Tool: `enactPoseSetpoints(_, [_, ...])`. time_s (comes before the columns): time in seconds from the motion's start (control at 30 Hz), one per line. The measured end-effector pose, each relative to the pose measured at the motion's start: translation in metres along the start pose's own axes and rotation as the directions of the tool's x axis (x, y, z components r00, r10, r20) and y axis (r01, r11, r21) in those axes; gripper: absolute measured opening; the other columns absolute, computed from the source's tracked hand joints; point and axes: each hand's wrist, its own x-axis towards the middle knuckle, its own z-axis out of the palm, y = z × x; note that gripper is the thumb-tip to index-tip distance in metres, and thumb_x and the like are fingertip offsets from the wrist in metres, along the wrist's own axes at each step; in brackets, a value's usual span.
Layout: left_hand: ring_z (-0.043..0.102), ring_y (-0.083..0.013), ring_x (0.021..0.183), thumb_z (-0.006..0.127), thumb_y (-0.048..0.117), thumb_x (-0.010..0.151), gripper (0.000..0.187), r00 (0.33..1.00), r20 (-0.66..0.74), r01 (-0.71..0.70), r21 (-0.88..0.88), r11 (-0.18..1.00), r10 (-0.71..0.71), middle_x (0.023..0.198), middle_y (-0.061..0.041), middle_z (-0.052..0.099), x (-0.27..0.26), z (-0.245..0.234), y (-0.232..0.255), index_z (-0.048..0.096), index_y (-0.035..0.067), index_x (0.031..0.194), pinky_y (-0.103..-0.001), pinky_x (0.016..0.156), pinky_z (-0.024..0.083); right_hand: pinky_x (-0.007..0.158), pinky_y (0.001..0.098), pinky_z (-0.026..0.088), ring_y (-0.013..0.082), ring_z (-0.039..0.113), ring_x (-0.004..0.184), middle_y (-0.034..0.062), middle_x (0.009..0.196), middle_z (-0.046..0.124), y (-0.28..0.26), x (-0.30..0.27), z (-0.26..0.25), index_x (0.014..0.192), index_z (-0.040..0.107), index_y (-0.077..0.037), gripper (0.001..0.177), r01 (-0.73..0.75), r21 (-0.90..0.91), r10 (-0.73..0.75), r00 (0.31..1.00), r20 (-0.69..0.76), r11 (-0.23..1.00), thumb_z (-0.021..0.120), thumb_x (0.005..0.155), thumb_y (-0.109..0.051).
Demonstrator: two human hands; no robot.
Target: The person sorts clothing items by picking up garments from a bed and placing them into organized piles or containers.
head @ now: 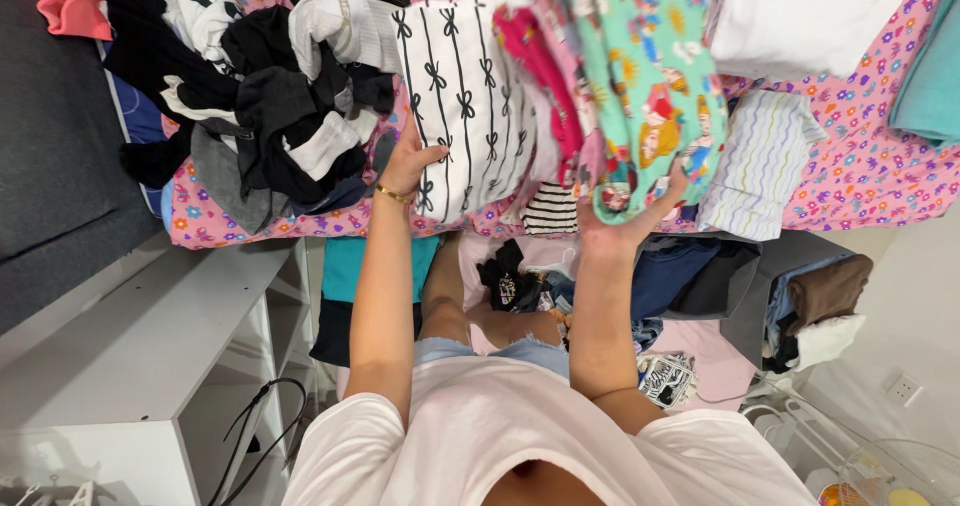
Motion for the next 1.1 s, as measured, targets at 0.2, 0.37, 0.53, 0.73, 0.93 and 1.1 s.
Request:
enactPoseSetpoints(0.2, [0.054, -0.0234, 0.133, 0.077, 0.001, 0.084, 0.09, 0.945, -0.327, 0.156, 0.512, 0.844, 0.024, 0.15, -0.017, 0.052, -0.007, -0.076, -0.108, 0.026, -0.002, 0.158, -0.033, 0.112, 0.043, 0.098, 0.0464, 0.056, 0.0265, 0.067, 0.114, 0.0097, 0.13, 0.067, 0.023, 0.039, -0.031, 0.139, 0.06, -0.012, 0.068, -0.104, 0.203, 0.101, 0.995, 0.026, 0.974, 0.058, 0.089, -0.059])
enactPoseSetpoints(0.37, [0.068, -0.0234, 0.11, 0.089, 0.015, 0.083, 0.079, 0.825, -0.564, 0.347, 0.44, 0.828, -0.046, 0.126, -0.016, 0.069, -0.042, -0.083, -0.143, 0.042, -0.005, 0.142, -0.033, 0.096, 0.055, 0.092, 0.0498, 0.055, 0.0272, 0.066, 0.111, 0.0066, 0.128, 0.066, 0.083, 0.062, -0.049, 0.134, 0.061, -0.015, 0.058, -0.243, 0.166, 0.25, 0.968, -0.024, 0.956, 0.057, 0.09, -0.053])
enactPoseSetpoints(0.53, [0.073, -0.0176, 0.096, 0.086, 0.022, 0.081, 0.046, 0.838, -0.49, 0.469, 0.425, 0.774, -0.24, 0.11, -0.007, 0.077, -0.086, -0.079, -0.149, 0.07, 0.0, 0.119, -0.033, 0.088, 0.057, 0.09, 0.0491, 0.053, 0.0251, 0.064, 0.113, 0.0033, 0.129, 0.067, 0.103, 0.054, -0.039, 0.133, 0.061, -0.016, 0.058, -0.282, 0.076, 0.281, 0.959, 0.019, 0.956, 0.058, 0.088, -0.053])
enactPoseSetpoints(0.73, [0.074, -0.02, 0.092, 0.085, 0.025, 0.076, 0.045, 0.775, -0.574, 0.592, 0.512, 0.622, -0.265, 0.108, -0.013, 0.077, -0.092, -0.1, -0.14, 0.069, 0.004, 0.112, -0.038, 0.081, 0.059, 0.107, 0.0447, 0.051, 0.027, 0.062, 0.121, 0.0078, 0.135, 0.065, 0.15, 0.04, -0.086, 0.143, 0.058, -0.009, 0.059, -0.169, 0.169, 0.165, 0.986, 0.037, 0.971, 0.06, 0.097, -0.047])
enactPoseSetpoints(0.93, [0.071, -0.0354, 0.098, 0.076, 0.039, 0.09, 0.046, 0.832, -0.55, 0.544, 0.781, 0.306, -0.074, 0.107, -0.021, 0.074, -0.076, -0.123, -0.143, 0.07, 0.001, 0.116, -0.044, 0.087, 0.053, 0.099, 0.0523, 0.05, 0.0305, 0.06, 0.116, 0.0099, 0.126, 0.062, 0.265, 0.044, -0.192, 0.133, 0.053, -0.01, 0.05, -0.322, 0.126, 0.338, 0.93, -0.143, 0.938, 0.065, 0.093, -0.037])
enactPoseSetpoints(1.1, [0.071, -0.0306, 0.106, 0.055, 0.052, 0.097, 0.056, 0.741, -0.671, 0.563, 0.646, 0.516, 0.032, 0.113, -0.019, 0.074, -0.073, -0.103, -0.126, 0.066, 0.002, 0.12, -0.039, 0.096, 0.052, 0.104, 0.0457, 0.049, 0.0245, 0.061, 0.119, 0.0072, 0.129, 0.064, 0.295, 0.034, -0.217, 0.136, 0.054, -0.007, 0.049, -0.225, 0.064, 0.234, 0.927, -0.292, 0.972, 0.068, 0.091, -0.016])
